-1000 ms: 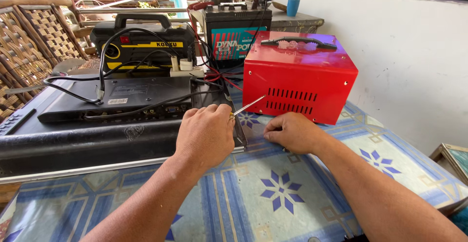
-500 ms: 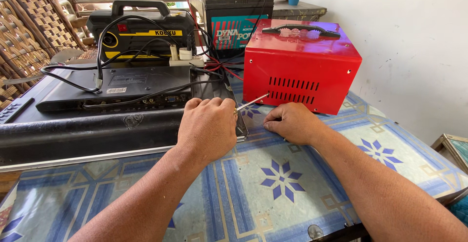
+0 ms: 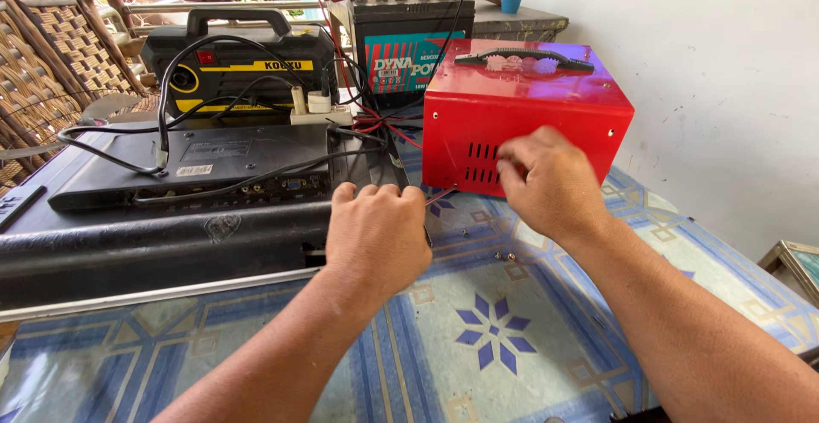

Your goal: The person uses a screwdriver to remove screws from the side and bottom of a red metal box. They place the removed screws on the table and continue unscrewing until the casing is loose.

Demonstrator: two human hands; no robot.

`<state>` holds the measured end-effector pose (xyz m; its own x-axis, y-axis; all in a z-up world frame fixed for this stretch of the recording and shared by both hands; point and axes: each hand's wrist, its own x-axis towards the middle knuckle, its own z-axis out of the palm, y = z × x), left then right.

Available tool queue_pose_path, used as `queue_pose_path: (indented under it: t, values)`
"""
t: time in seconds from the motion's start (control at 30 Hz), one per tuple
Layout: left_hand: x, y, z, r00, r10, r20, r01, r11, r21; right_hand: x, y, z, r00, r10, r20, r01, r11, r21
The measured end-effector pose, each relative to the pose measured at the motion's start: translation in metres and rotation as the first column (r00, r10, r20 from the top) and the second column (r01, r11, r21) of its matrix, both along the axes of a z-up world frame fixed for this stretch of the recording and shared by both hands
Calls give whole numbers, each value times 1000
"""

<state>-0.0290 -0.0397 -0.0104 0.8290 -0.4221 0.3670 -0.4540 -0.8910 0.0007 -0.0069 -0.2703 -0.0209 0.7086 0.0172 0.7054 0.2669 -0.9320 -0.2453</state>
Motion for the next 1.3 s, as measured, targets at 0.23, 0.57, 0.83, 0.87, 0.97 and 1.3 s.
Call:
queue_pose_path:
  t: [0.23,0.57,0.83,0.87,0.97,1.3]
  values:
    - [1,-12,-1,1000,8,-11,-7,999,40,11,13,17,975,-110,195,182,896,-404]
    - [4,-12,-5,999,0,40,-2,998,55,23,11,2,973,-185,138,227,878,-421]
    - [3,-13,-7,1000,23,18,-25,996,84,19,15,-8,971,-88,221,170,908,-384]
    - [3,-13,-7,1000,28,12,-29,995,99,16,15,-11,964,-44,263,146,912,-384]
    - [3,-13,-11,998,4,62,-10,996,85,10,10,-20,970,93,226,-18,949,-315]
    - [-3,-19,-19,989,8,146,-17,998,58,21,4,-34,985,133,-111,-127,990,61]
